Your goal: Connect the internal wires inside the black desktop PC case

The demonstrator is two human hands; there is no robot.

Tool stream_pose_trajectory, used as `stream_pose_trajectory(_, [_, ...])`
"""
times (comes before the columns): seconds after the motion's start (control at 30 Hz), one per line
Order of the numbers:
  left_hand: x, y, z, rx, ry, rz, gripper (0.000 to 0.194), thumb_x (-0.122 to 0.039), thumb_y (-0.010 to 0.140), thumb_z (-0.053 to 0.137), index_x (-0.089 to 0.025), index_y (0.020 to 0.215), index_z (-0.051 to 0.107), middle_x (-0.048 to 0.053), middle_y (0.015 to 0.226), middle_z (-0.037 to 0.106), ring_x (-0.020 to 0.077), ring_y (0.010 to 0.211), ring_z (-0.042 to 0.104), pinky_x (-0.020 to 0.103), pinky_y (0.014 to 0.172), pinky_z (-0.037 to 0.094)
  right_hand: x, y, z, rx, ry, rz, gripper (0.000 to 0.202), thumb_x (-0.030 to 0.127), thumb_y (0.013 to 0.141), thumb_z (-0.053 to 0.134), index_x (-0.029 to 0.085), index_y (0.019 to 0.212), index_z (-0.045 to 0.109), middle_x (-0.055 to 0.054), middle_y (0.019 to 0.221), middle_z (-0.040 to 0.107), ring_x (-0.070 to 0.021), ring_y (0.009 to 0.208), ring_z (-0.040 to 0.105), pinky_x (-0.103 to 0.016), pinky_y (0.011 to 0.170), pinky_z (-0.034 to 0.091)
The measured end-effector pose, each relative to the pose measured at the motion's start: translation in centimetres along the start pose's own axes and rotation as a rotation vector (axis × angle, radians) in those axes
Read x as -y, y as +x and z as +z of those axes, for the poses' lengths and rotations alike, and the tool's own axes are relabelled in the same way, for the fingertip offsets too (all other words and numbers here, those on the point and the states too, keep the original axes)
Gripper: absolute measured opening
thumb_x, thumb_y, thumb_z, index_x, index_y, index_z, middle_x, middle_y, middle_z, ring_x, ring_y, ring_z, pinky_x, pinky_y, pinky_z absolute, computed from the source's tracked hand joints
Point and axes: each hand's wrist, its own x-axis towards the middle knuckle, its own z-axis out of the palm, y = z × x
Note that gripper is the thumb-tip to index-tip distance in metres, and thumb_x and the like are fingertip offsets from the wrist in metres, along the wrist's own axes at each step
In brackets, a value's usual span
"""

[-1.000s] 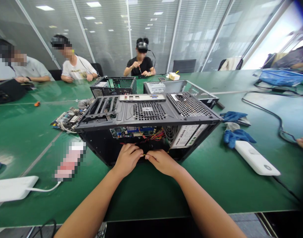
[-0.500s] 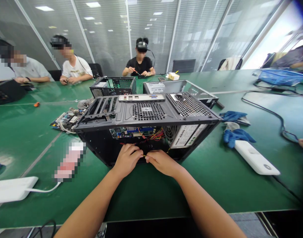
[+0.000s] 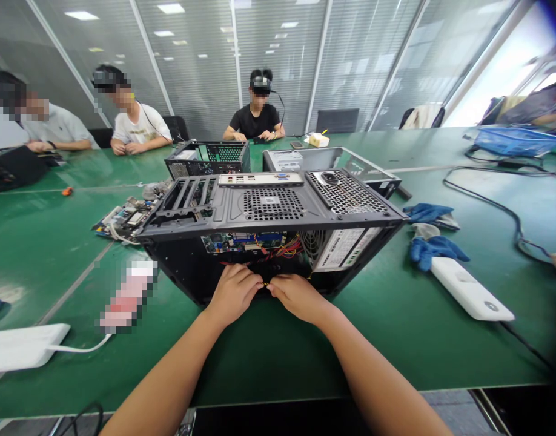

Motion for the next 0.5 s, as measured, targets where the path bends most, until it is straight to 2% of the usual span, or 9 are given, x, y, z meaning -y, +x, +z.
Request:
stream_pose_trajectory(0.3, [-0.28,0.02,-0.25,0.03,0.006,-0.006,0.019,-0.03,0.097,0.051,-0.02,0.093,0.066,0.005,0.085,0.066,0.022,0.087,0.053,0.037,0.08,0.039,-0.03,-0.08,0.03,0.017,0.003,0.002,0.028,0.02,0.1,0.044,0.017,0.079,0.063,-0.002,0.077,0.064,-0.0126,0.07,0.054,-0.025,0.064,0.031])
stream_pose_trajectory(0.5, [-0.52,0.18,-0.07,0.101,-0.009,-0.084,0.017,-0.028,0.097,0.05,-0.021,0.091,0.064,0.004,0.083,0.068,0.0229,0.091,0.055,0.038,0.082,0.038,-0.11,0.06,0.17,-0.008,-0.056,0.007,0.026,0.021,0.1,0.047,0.017,0.08,0.063,-0.002,0.078,0.064,-0.0124,0.069,0.053,-0.026,0.063,0.029])
